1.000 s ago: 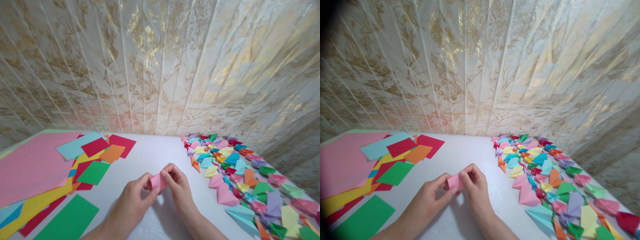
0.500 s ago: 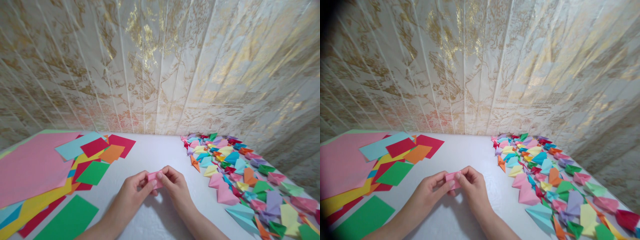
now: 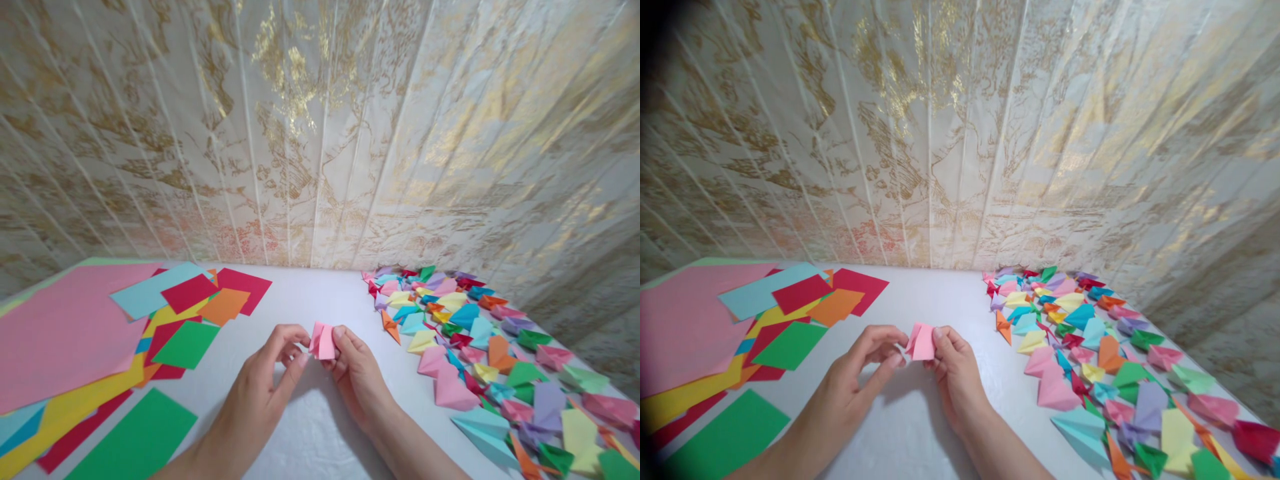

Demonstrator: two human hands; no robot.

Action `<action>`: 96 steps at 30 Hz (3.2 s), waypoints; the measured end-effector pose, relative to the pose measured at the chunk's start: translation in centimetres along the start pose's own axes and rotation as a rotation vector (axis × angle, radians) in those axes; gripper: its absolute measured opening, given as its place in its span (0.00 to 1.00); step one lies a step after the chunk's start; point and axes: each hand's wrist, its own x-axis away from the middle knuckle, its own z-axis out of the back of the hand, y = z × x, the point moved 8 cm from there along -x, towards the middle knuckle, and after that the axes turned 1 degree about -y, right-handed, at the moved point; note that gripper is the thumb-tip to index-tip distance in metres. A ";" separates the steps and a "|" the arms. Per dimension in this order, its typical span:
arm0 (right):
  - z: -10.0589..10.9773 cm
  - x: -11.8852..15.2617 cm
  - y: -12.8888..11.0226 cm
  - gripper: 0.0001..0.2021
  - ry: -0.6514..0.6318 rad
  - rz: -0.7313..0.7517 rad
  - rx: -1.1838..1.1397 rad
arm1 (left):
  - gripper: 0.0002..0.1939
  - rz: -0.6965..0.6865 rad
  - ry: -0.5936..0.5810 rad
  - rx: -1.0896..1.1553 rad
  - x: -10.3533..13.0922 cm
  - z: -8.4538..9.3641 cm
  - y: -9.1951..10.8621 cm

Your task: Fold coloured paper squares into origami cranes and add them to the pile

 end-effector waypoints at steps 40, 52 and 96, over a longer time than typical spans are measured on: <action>-0.7 0.3 -2.1 0.12 -0.161 0.338 0.386 | 0.06 -0.151 0.072 -0.009 -1.0 1.6 1.2; -1.3 0.6 -1.5 0.15 -0.228 0.213 0.634 | 0.08 -0.029 0.071 -0.026 -1.2 1.7 0.4; -1.4 0.2 -1.3 0.18 -0.249 0.022 0.514 | 0.17 0.120 0.060 0.105 -2.1 3.1 -0.1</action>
